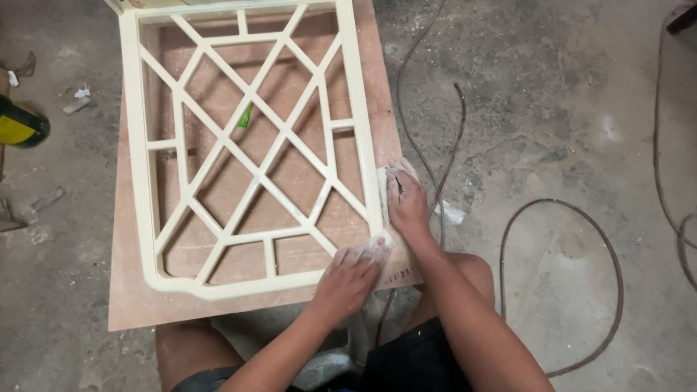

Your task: The person sands a white wooden frame with a geometric lattice pattern using a sanding block. They work on the edges and inner sections of the frame, which rests on a larger board on the floor.

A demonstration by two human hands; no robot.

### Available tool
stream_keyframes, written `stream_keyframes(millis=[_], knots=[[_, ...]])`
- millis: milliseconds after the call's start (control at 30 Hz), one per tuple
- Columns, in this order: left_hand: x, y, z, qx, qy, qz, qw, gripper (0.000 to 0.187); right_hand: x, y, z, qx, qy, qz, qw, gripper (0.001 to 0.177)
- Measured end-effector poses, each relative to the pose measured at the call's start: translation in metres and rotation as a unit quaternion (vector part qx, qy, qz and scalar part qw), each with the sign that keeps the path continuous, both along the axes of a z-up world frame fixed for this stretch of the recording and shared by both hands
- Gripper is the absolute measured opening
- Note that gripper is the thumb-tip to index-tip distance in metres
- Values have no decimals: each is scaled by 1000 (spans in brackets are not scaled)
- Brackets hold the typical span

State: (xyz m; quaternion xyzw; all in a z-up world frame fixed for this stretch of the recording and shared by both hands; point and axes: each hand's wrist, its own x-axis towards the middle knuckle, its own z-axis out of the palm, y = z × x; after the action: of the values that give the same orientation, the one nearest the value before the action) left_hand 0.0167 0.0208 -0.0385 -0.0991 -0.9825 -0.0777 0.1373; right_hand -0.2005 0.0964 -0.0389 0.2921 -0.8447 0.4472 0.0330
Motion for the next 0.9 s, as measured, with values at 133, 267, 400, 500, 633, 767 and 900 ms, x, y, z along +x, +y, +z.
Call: stream_keyframes(millis=[133, 267, 400, 500, 633, 767, 900], knots=[[16, 0, -10, 1, -54, -9, 998, 64, 0, 2, -1, -22, -1, 19, 1000, 32], [40, -15, 13, -31, -14, -28, 999, 75, -3, 0, -3, -25, 1, 7, 1000, 28], [17, -3, -12, 1, -42, -8, 999, 63, -2, 3, -13, -38, 35, 16, 999, 27], [25, -15, 1, 8, -79, -28, 996, 77, 0, 2, -5, -23, 16, 11, 1000, 32], [69, -43, 21, 24, -58, -37, 997, 70, 0, 2, -3, -32, 2, 10, 999, 30], [52, -32, 13, -7, -57, -26, 998, 74, 3, 3, -5, -22, -6, 5, 1000, 31], [26, -25, 7, 8, -142, -46, 989, 89, 2, 4, 0, -30, -8, 10, 999, 33]])
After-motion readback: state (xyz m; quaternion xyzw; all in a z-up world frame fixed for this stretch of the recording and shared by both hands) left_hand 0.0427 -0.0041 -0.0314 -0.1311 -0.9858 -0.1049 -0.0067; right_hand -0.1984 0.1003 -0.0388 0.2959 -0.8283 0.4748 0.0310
